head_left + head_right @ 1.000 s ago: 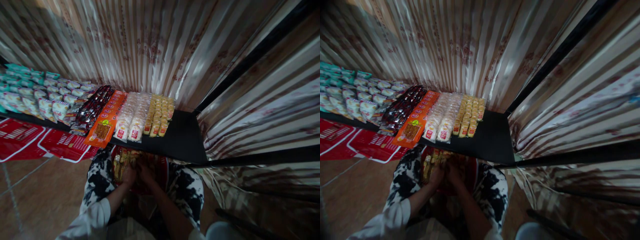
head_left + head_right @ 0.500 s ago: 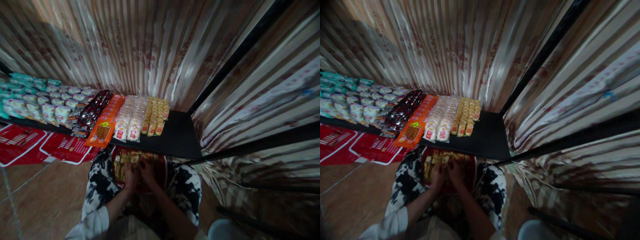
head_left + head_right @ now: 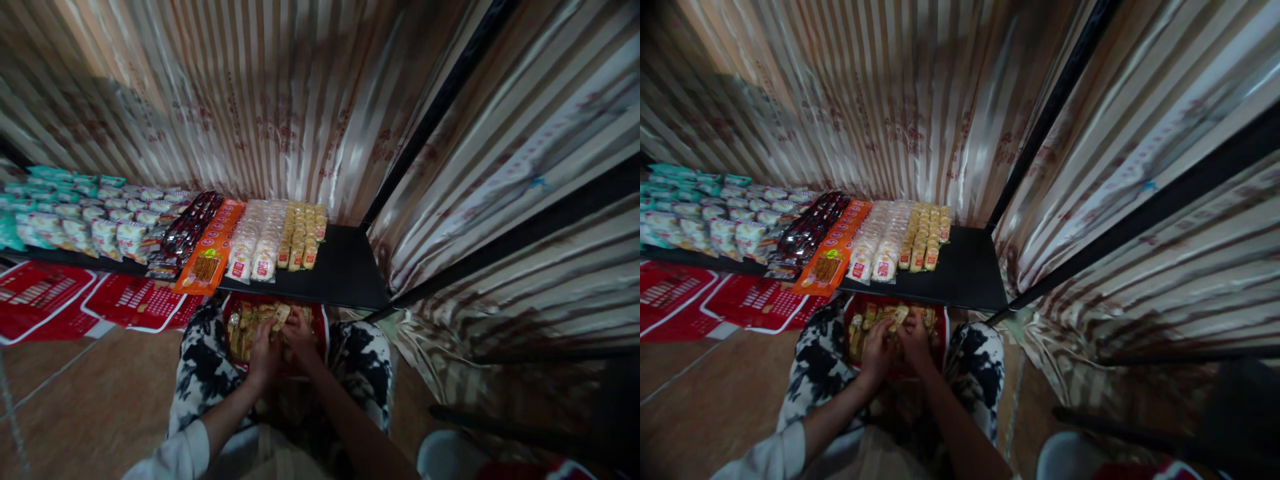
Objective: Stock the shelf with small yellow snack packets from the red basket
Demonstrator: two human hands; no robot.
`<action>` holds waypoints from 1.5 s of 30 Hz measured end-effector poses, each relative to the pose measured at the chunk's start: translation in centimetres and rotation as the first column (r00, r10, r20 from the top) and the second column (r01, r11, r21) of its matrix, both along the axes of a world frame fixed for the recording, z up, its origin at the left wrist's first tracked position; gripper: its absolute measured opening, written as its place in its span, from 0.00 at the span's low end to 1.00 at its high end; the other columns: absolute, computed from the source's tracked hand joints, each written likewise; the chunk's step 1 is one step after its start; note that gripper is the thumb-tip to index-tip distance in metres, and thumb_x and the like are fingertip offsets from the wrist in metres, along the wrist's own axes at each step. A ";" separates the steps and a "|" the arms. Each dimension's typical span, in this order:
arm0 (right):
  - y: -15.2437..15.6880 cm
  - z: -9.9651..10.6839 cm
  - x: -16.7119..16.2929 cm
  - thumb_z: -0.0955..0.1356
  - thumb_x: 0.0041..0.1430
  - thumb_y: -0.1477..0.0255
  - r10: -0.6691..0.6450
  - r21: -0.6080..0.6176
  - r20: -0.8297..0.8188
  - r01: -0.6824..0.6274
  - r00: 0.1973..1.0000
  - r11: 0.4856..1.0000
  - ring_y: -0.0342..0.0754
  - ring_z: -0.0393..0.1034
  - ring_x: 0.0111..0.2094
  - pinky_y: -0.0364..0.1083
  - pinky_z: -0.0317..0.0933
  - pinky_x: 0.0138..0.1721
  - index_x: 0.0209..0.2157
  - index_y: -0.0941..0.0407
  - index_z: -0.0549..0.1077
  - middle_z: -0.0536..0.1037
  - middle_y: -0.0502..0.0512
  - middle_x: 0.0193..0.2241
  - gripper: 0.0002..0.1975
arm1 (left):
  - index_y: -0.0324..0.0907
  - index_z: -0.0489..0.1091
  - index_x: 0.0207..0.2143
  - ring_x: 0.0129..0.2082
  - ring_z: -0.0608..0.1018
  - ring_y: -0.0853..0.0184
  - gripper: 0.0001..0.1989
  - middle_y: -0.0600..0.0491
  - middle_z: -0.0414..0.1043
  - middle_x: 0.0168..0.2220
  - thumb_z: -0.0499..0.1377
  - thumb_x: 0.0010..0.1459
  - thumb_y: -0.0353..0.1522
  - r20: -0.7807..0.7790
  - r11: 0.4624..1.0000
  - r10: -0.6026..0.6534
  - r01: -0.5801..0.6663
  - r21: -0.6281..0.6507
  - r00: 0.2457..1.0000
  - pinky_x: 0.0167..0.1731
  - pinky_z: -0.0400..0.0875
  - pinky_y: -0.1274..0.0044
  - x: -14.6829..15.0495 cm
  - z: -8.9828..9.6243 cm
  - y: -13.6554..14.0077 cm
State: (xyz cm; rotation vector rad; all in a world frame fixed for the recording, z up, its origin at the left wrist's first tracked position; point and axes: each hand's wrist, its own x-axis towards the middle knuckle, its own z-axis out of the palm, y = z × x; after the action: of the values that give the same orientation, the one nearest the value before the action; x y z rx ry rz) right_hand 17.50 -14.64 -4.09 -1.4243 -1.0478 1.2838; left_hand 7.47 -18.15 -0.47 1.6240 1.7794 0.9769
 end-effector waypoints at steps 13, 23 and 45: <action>0.4 3.7 4.0 0.70 0.41 0.62 0.030 -0.041 -0.152 -0.036 0.988 0.998 0.43 0.69 0.25 0.43 0.65 0.26 0.43 0.55 0.71 0.73 0.50 0.28 0.24 | 0.41 0.68 0.41 0.46 0.71 0.62 0.13 0.48 0.71 0.43 0.50 0.53 0.30 0.129 0.994 -0.083 0.072 0.082 0.988 0.50 0.64 0.66 -0.4 2.1 1.5; 1.8 5.6 6.6 0.68 0.43 0.67 -0.040 0.127 0.100 0.027 0.994 0.992 0.43 0.69 0.29 0.45 0.67 0.34 0.36 0.55 0.74 0.74 0.52 0.32 0.15 | 0.41 0.69 0.43 0.38 0.74 0.65 0.16 0.51 0.74 0.39 0.54 0.51 0.35 0.413 0.974 -0.067 0.149 -0.171 0.908 0.40 0.68 0.74 0.2 5.9 5.1; 5.9 8.1 12.5 0.67 0.48 0.65 -0.102 0.286 0.328 0.004 0.939 0.958 0.48 0.68 0.35 0.42 0.63 0.28 0.44 0.53 0.74 0.76 0.54 0.35 0.19 | 0.41 0.66 0.47 0.24 0.73 0.71 0.18 0.50 0.73 0.38 0.51 0.55 0.36 0.211 0.912 -0.367 0.395 -0.109 0.906 0.34 0.71 0.75 7.7 9.6 13.6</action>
State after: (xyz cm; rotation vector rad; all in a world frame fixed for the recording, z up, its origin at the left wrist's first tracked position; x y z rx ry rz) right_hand 29.96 -8.71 4.03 -1.4694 -1.3525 0.8221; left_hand 15.18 -4.50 9.17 1.6438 1.3080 0.7623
